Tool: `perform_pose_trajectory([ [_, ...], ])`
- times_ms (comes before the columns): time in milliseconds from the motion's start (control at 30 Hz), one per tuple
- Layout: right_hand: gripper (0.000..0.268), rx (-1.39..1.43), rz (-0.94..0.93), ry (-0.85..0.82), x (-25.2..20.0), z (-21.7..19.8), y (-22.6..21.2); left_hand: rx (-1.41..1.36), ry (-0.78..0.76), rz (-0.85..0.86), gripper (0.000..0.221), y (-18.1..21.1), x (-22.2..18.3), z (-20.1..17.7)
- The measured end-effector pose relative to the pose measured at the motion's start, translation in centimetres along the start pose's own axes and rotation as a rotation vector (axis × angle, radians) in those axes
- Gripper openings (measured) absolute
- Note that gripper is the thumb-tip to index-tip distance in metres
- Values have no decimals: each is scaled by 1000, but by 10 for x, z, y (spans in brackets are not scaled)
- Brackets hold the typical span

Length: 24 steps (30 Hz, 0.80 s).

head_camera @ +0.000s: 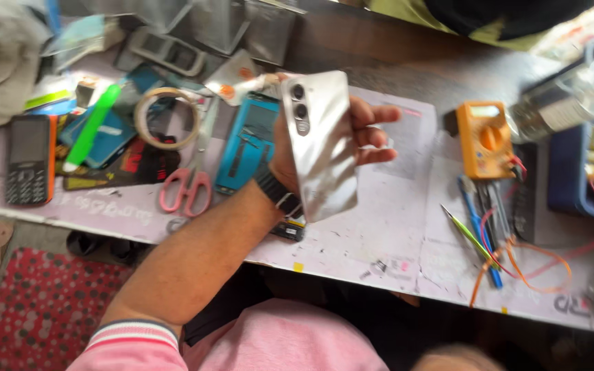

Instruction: The person disassembles a blue smartphone by prying open the back cover and removing the battery. They then handle a silver smartphone, navigating its touchscreen interface and showing the setup screen to another person. The person also briefly handles a brown wallet-style phone case.

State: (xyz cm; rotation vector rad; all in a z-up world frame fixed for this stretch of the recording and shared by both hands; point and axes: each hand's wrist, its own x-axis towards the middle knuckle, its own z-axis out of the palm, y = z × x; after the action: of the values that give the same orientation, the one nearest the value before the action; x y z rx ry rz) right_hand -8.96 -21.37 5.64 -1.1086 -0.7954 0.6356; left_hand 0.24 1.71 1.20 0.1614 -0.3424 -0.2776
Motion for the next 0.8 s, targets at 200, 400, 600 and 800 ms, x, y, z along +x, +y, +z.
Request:
perform_pose_trajectory([
  [200,68,-555,-93,219,14,-6,-19,61,84,34,107,-1,-4,-1],
  [400,66,-1177,-209,422,54,-1,26,98,95,138,82,-5,-1,-22],
  [600,27,-180,163,590,38,-37,51,411,254,53,61,-2,-5,2],
  [800,34,278,180,378,28,-42,58,262,62,-103,85,-5,-5,17],
])
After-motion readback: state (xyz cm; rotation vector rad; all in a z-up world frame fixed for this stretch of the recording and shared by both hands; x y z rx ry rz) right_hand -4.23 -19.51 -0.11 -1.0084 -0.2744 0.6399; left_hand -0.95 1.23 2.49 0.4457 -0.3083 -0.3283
